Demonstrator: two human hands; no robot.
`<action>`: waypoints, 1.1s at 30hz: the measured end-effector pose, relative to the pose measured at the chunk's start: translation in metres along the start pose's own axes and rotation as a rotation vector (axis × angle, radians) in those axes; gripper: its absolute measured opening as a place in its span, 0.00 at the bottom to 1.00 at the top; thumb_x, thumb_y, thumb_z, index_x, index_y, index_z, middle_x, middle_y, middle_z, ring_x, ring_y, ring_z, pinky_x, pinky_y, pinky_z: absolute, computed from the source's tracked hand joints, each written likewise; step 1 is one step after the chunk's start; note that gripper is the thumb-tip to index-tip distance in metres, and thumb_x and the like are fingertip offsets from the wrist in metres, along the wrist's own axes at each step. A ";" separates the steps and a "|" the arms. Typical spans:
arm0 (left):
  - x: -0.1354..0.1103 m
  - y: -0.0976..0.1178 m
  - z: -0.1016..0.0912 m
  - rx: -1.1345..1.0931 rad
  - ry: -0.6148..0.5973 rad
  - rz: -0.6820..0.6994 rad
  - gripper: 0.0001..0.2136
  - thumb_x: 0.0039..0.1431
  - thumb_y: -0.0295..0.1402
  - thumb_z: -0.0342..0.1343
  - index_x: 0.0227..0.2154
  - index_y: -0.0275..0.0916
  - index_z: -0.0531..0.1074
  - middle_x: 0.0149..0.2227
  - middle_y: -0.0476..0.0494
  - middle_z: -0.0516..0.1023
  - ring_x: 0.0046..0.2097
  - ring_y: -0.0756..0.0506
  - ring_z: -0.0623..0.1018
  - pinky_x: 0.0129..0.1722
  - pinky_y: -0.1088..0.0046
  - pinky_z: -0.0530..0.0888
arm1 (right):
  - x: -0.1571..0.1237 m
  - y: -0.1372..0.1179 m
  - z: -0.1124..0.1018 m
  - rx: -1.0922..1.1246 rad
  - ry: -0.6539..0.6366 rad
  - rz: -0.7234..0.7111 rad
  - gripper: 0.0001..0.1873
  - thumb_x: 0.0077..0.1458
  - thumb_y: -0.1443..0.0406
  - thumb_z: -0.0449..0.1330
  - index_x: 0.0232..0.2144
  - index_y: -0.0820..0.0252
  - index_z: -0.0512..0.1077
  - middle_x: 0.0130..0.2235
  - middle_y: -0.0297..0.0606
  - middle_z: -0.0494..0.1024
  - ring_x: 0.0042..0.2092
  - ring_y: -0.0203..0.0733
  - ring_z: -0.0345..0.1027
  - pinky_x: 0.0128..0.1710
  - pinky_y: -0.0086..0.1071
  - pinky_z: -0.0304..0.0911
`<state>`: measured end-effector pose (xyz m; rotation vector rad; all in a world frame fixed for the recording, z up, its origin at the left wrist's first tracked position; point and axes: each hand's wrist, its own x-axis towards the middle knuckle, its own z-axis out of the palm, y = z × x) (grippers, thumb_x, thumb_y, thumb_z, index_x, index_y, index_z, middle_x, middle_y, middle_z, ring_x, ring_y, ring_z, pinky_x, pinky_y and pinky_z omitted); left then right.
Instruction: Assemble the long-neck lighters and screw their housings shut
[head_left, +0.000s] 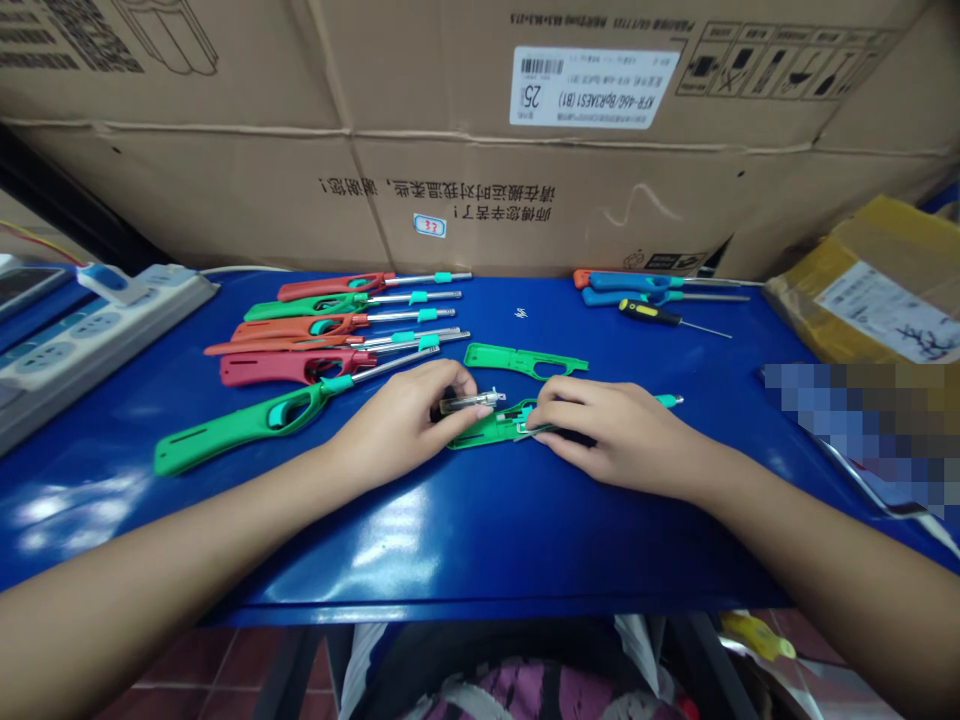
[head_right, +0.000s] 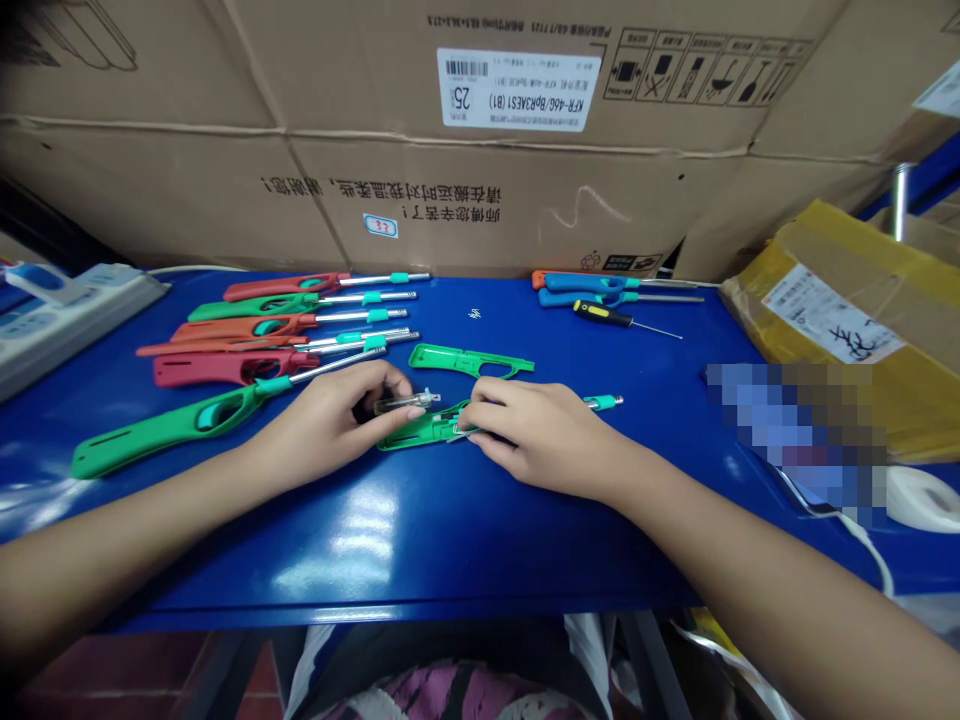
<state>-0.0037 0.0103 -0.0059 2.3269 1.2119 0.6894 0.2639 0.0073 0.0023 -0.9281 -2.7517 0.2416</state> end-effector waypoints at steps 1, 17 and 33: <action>-0.001 0.002 -0.001 -0.022 0.011 0.006 0.09 0.66 0.39 0.58 0.37 0.38 0.71 0.32 0.50 0.74 0.30 0.50 0.71 0.31 0.75 0.68 | 0.000 0.000 0.000 0.006 0.011 0.010 0.09 0.68 0.63 0.54 0.44 0.55 0.75 0.46 0.38 0.77 0.42 0.40 0.73 0.34 0.32 0.62; -0.014 0.024 -0.008 -0.187 -0.192 -0.056 0.08 0.73 0.39 0.48 0.44 0.41 0.68 0.31 0.55 0.73 0.29 0.52 0.71 0.30 0.77 0.66 | 0.003 -0.004 0.006 0.440 0.199 0.162 0.03 0.61 0.69 0.60 0.37 0.60 0.73 0.36 0.36 0.75 0.26 0.29 0.64 0.25 0.25 0.63; -0.015 0.015 0.003 0.037 -0.174 0.183 0.13 0.74 0.35 0.46 0.47 0.36 0.74 0.44 0.43 0.80 0.46 0.44 0.78 0.45 0.68 0.73 | 0.004 -0.010 0.008 0.647 0.177 0.255 0.04 0.60 0.67 0.62 0.35 0.61 0.78 0.33 0.35 0.76 0.27 0.29 0.70 0.22 0.22 0.65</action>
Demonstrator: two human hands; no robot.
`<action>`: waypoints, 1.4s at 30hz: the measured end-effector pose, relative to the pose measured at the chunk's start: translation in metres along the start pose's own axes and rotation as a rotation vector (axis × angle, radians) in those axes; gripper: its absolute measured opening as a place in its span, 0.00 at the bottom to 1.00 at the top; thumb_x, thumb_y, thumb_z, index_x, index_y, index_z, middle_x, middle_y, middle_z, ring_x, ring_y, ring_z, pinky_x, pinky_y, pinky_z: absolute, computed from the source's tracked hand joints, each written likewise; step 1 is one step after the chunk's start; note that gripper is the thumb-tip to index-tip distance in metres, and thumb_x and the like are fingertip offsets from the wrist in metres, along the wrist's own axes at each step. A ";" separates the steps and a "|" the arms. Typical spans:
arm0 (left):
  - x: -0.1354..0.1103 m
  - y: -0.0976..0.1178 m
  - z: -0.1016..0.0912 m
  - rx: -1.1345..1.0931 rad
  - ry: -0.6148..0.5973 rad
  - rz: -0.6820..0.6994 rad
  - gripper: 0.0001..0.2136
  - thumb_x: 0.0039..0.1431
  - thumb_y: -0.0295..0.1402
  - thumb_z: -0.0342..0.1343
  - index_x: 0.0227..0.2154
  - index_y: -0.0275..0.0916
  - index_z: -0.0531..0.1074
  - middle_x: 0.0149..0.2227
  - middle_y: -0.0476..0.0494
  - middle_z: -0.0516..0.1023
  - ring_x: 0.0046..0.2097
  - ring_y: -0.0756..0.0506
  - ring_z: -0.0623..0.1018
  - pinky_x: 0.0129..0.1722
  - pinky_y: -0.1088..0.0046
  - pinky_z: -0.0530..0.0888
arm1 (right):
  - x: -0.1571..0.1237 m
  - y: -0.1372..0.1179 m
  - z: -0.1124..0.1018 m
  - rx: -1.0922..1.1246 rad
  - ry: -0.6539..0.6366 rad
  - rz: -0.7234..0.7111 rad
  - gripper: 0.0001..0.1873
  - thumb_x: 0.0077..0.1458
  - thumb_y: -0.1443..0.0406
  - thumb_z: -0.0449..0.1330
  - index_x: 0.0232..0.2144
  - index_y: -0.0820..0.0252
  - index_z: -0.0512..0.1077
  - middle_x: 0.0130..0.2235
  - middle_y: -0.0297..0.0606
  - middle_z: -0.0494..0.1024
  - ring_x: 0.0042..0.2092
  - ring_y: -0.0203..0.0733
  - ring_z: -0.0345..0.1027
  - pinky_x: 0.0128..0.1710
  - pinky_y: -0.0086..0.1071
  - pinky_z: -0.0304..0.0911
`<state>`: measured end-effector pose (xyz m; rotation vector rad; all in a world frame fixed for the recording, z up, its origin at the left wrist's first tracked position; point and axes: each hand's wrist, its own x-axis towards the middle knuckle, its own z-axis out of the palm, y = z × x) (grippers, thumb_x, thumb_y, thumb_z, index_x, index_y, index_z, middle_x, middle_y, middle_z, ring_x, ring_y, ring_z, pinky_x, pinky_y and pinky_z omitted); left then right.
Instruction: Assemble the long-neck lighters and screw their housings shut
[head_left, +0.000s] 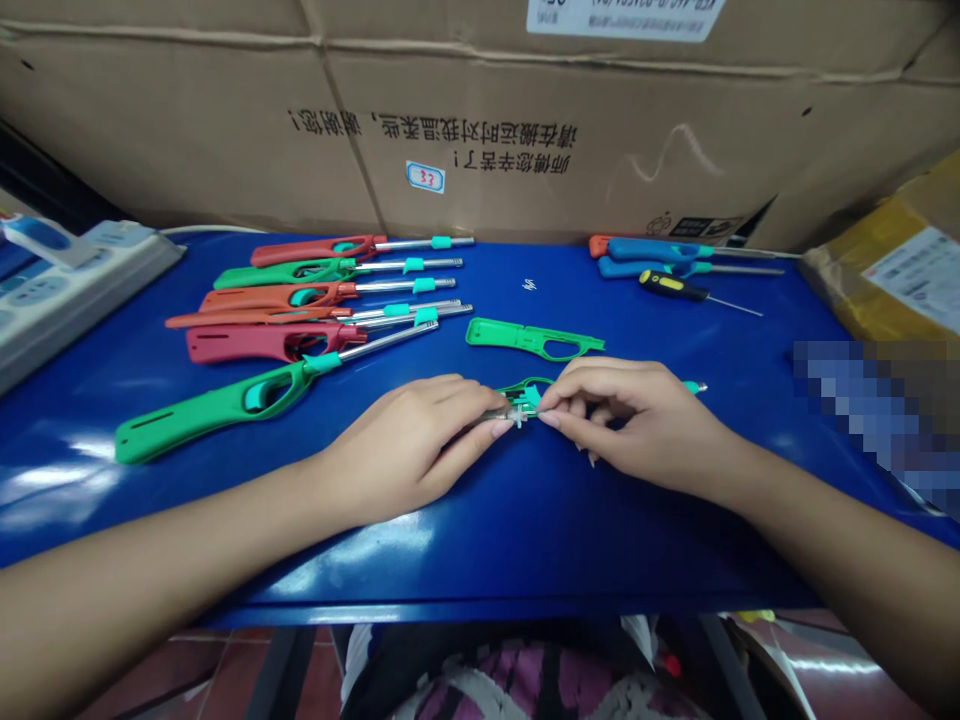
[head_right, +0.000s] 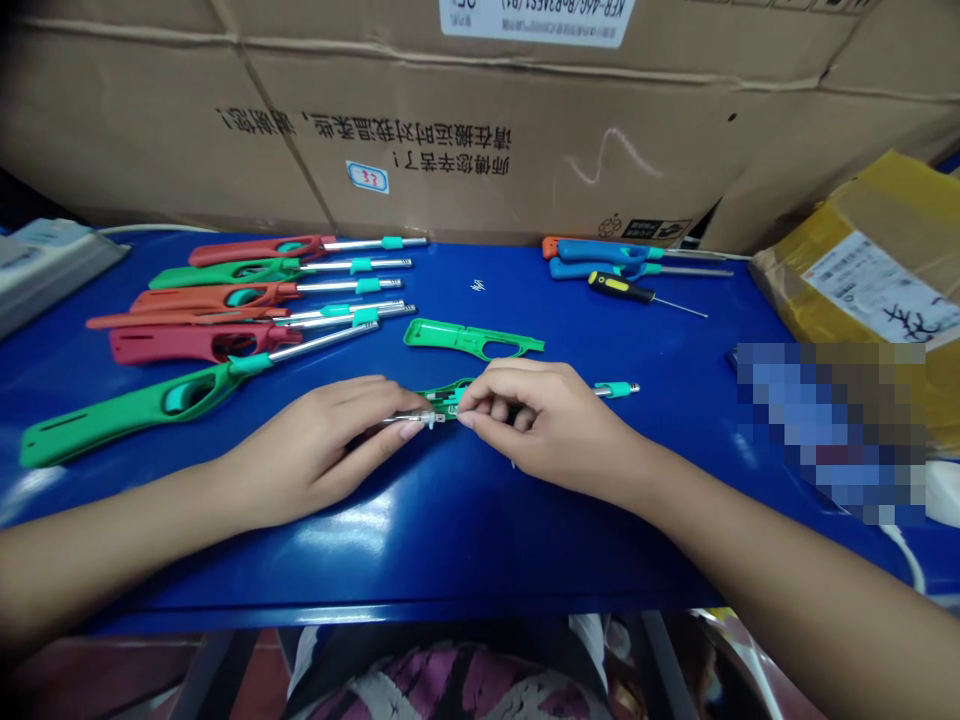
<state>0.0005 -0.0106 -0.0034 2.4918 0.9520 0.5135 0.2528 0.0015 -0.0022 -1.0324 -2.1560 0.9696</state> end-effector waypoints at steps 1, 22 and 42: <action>0.000 0.000 0.000 0.003 0.005 0.006 0.12 0.74 0.35 0.46 0.47 0.36 0.74 0.45 0.43 0.81 0.46 0.44 0.79 0.45 0.68 0.73 | 0.000 0.000 0.000 -0.027 0.000 -0.034 0.04 0.60 0.68 0.62 0.34 0.61 0.78 0.34 0.36 0.77 0.28 0.29 0.69 0.23 0.22 0.64; 0.002 0.000 0.003 0.061 0.020 0.061 0.11 0.73 0.34 0.48 0.46 0.35 0.74 0.44 0.42 0.81 0.44 0.43 0.79 0.44 0.67 0.73 | 0.002 0.002 0.000 -0.095 -0.020 -0.124 0.05 0.63 0.68 0.62 0.37 0.61 0.78 0.36 0.36 0.78 0.30 0.30 0.67 0.28 0.26 0.62; 0.003 0.001 0.001 0.071 0.006 0.059 0.11 0.73 0.34 0.48 0.46 0.35 0.73 0.43 0.42 0.81 0.43 0.44 0.79 0.43 0.68 0.73 | 0.001 0.003 0.001 -0.093 -0.034 -0.142 0.05 0.63 0.67 0.61 0.37 0.61 0.78 0.37 0.38 0.78 0.31 0.32 0.67 0.30 0.28 0.63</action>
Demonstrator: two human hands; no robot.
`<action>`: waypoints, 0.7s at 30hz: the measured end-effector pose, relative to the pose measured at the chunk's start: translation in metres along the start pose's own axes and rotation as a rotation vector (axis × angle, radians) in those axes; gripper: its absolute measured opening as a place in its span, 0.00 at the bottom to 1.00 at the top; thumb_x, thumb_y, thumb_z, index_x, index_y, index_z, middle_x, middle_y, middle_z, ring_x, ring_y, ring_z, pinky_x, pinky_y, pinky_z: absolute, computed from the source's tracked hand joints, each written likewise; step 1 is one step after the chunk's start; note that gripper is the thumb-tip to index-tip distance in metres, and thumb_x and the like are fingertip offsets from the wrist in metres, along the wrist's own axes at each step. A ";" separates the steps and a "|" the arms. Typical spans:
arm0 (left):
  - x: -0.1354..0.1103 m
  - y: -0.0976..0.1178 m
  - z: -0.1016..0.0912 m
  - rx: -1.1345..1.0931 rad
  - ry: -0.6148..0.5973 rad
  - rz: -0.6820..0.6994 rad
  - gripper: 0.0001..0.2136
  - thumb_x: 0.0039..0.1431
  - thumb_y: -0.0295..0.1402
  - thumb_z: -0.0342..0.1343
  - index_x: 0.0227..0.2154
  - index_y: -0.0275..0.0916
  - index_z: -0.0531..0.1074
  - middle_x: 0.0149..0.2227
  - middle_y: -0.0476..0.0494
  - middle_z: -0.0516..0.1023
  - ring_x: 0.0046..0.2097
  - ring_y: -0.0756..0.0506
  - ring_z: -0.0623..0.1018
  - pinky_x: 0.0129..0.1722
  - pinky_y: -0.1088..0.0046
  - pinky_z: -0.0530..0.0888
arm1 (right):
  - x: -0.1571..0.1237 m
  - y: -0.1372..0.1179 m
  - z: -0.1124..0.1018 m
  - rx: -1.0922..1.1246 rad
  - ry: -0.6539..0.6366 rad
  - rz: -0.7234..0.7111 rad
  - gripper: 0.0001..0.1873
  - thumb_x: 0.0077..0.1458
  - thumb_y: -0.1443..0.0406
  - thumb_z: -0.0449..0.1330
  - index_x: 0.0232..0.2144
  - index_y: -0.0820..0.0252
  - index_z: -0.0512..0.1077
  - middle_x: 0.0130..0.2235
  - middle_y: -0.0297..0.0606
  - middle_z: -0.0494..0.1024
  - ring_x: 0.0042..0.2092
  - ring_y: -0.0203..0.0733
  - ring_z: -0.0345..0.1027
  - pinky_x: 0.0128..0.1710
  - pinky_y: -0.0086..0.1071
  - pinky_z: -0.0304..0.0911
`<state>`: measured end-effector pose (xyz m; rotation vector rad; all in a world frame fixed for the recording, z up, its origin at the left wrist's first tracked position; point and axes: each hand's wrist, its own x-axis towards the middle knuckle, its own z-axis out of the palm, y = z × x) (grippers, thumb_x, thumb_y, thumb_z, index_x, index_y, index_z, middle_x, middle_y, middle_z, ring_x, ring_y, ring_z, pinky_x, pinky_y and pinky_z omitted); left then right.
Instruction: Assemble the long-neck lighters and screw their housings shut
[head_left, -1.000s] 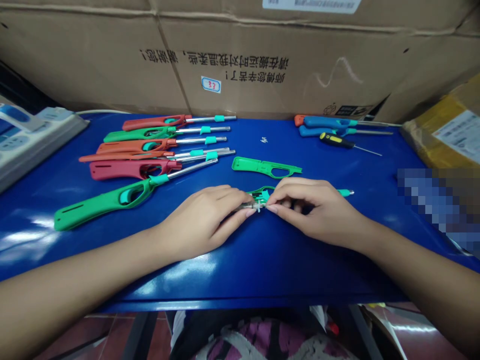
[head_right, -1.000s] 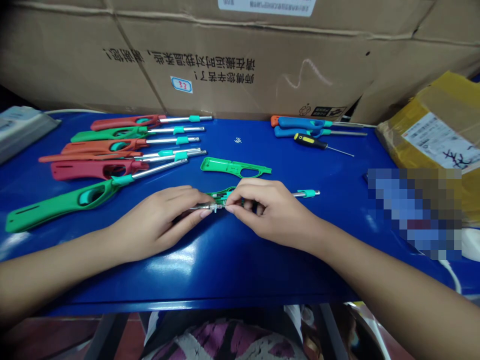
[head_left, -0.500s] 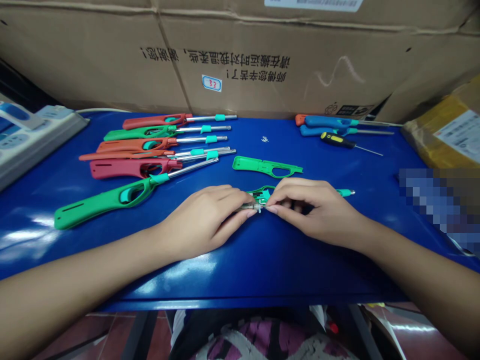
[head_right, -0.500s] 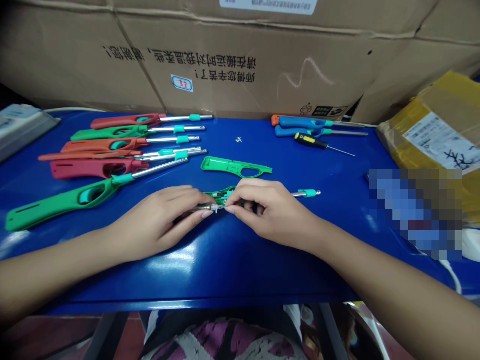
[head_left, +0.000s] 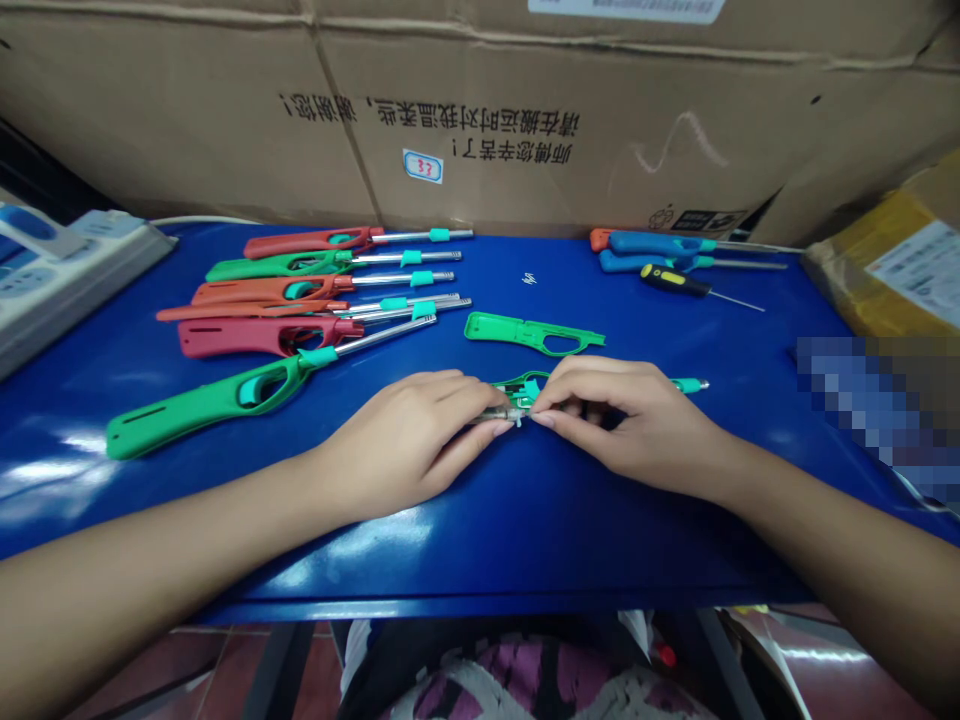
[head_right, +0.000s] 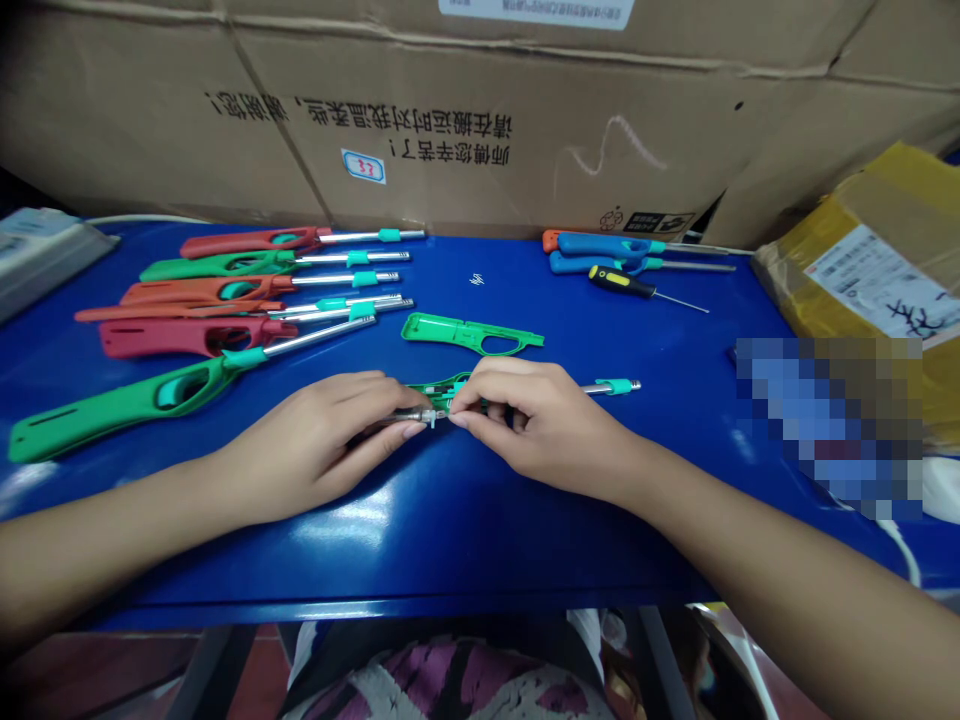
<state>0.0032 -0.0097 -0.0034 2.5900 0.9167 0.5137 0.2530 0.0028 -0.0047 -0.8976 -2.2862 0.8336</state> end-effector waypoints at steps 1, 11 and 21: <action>0.000 0.000 0.000 0.001 0.001 0.001 0.11 0.73 0.34 0.48 0.46 0.35 0.73 0.43 0.42 0.81 0.43 0.44 0.79 0.43 0.68 0.73 | 0.000 0.000 0.000 -0.001 -0.002 -0.003 0.05 0.64 0.67 0.61 0.37 0.61 0.78 0.37 0.38 0.78 0.31 0.32 0.67 0.30 0.28 0.63; 0.000 0.000 0.001 0.039 -0.019 0.018 0.11 0.73 0.34 0.48 0.46 0.35 0.73 0.42 0.43 0.80 0.42 0.43 0.78 0.44 0.66 0.72 | 0.000 0.000 -0.001 -0.013 -0.025 -0.034 0.06 0.65 0.66 0.60 0.37 0.59 0.77 0.38 0.38 0.79 0.33 0.34 0.68 0.31 0.29 0.63; -0.001 0.000 0.002 0.073 -0.034 0.030 0.13 0.74 0.35 0.46 0.46 0.35 0.73 0.40 0.42 0.79 0.41 0.43 0.77 0.43 0.65 0.72 | 0.001 -0.001 0.000 -0.036 -0.044 -0.074 0.06 0.66 0.66 0.59 0.38 0.59 0.76 0.38 0.38 0.79 0.37 0.36 0.71 0.36 0.30 0.65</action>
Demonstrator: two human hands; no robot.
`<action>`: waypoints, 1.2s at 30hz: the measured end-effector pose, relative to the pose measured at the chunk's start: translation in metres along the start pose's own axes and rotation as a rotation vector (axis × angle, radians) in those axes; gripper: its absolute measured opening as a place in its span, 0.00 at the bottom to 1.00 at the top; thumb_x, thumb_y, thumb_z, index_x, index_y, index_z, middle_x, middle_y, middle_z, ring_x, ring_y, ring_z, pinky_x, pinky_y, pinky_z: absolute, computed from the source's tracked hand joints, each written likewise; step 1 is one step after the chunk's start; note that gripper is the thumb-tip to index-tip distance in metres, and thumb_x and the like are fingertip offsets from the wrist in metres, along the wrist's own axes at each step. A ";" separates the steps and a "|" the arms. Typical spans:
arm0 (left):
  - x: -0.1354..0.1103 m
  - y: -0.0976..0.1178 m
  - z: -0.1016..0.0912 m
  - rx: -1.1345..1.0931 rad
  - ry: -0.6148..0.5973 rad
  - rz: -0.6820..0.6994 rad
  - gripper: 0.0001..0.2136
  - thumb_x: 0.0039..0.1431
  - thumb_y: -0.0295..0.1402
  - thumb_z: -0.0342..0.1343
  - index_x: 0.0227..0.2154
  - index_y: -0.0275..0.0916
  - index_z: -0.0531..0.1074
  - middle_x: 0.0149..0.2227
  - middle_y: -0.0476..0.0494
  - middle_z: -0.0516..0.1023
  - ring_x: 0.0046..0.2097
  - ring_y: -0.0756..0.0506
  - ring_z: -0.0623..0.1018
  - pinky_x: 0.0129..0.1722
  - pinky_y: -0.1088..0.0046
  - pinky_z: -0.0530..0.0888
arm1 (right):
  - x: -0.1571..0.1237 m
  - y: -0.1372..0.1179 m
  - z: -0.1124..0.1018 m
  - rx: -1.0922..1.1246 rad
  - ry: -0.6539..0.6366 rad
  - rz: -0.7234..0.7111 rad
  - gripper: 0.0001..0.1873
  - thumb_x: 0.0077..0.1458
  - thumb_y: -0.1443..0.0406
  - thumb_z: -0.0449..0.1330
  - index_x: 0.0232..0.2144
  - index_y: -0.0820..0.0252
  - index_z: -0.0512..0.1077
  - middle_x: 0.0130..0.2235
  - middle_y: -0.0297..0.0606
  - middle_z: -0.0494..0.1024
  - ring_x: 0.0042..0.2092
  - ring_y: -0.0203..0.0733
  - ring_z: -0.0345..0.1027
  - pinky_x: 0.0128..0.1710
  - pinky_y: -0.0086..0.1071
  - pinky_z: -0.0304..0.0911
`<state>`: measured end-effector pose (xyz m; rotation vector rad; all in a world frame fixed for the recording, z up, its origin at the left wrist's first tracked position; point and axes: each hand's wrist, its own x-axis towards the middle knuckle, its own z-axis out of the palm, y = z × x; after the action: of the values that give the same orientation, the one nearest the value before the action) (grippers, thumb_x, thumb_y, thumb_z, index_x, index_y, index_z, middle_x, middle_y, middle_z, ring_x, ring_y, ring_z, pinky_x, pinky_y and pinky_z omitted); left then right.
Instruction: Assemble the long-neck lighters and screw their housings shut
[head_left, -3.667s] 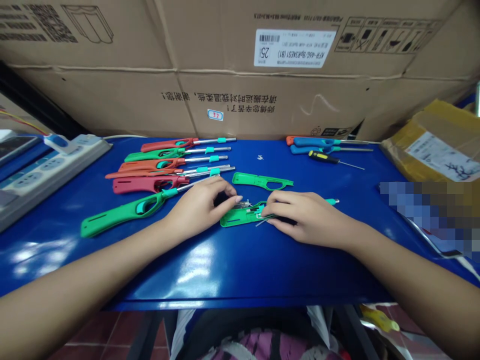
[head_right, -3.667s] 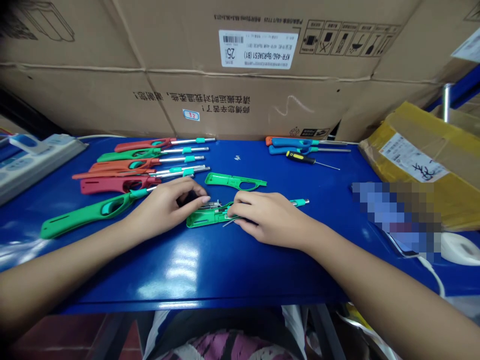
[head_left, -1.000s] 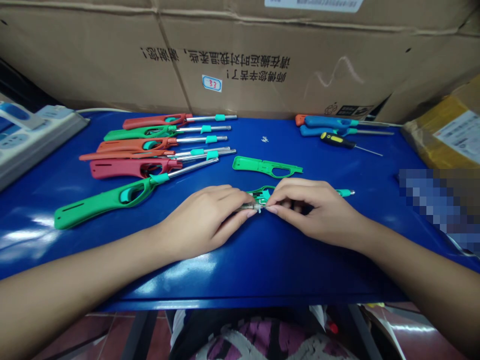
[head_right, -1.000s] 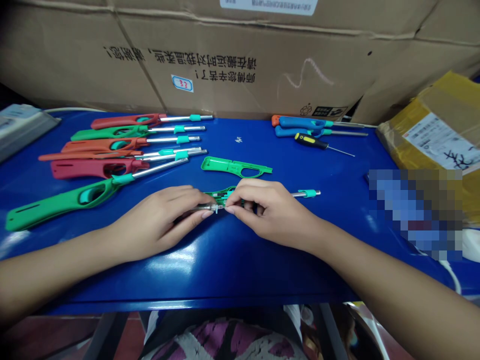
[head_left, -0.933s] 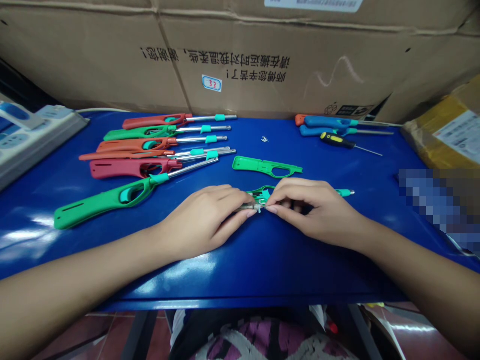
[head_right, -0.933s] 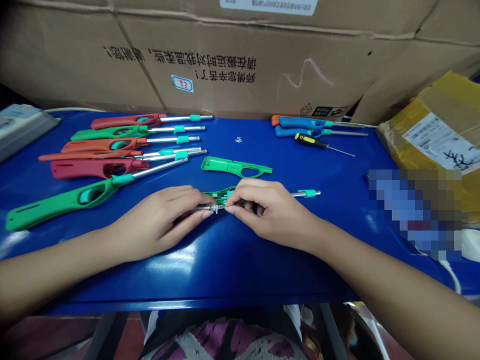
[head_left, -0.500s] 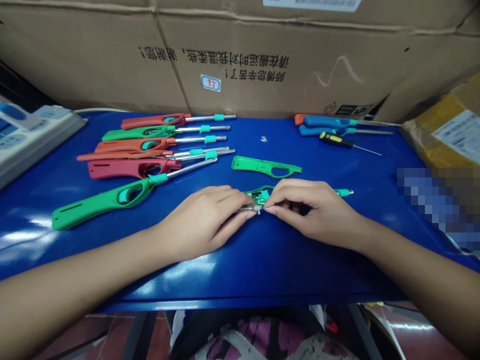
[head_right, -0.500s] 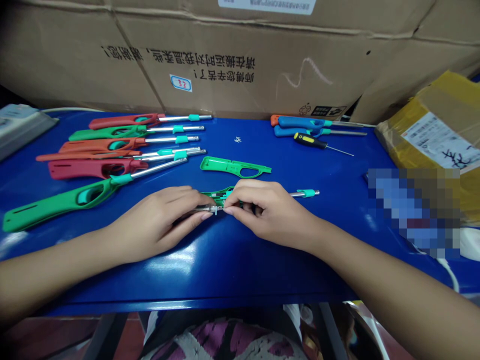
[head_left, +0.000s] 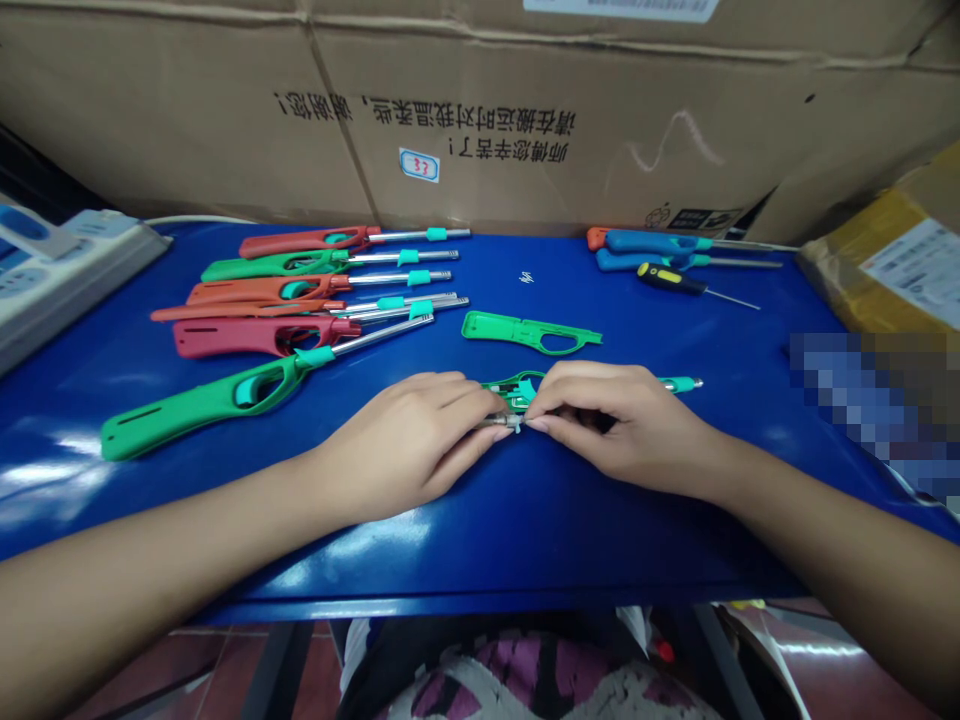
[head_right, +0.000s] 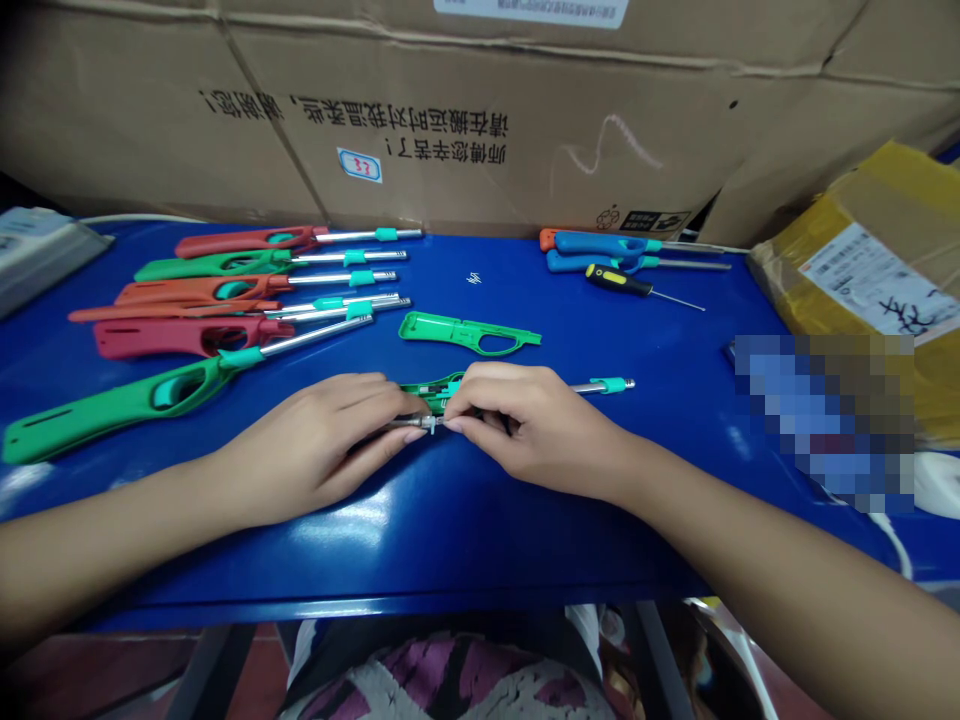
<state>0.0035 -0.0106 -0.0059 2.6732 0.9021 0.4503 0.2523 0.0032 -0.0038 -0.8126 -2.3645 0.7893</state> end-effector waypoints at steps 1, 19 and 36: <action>0.000 0.000 0.000 -0.001 0.001 0.003 0.13 0.74 0.35 0.46 0.46 0.34 0.73 0.40 0.42 0.79 0.41 0.43 0.77 0.43 0.65 0.72 | 0.000 0.000 0.000 -0.001 -0.003 -0.004 0.06 0.66 0.67 0.59 0.37 0.59 0.76 0.38 0.38 0.79 0.37 0.36 0.71 0.36 0.30 0.65; -0.001 0.003 0.006 0.040 0.051 0.055 0.12 0.73 0.34 0.48 0.44 0.34 0.74 0.39 0.41 0.80 0.40 0.42 0.78 0.43 0.64 0.73 | 0.001 -0.005 -0.001 -0.016 -0.060 -0.036 0.06 0.65 0.69 0.57 0.37 0.58 0.74 0.35 0.35 0.75 0.33 0.34 0.65 0.36 0.29 0.61; -0.002 0.004 0.002 0.041 0.058 0.043 0.10 0.72 0.34 0.50 0.44 0.35 0.73 0.38 0.44 0.79 0.39 0.43 0.76 0.40 0.66 0.70 | 0.001 -0.007 -0.003 -0.036 -0.061 -0.012 0.05 0.65 0.68 0.58 0.37 0.60 0.74 0.35 0.33 0.74 0.31 0.31 0.62 0.35 0.28 0.59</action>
<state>0.0046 -0.0148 -0.0065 2.7344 0.8804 0.5272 0.2506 -0.0002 0.0032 -0.7987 -2.4418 0.7785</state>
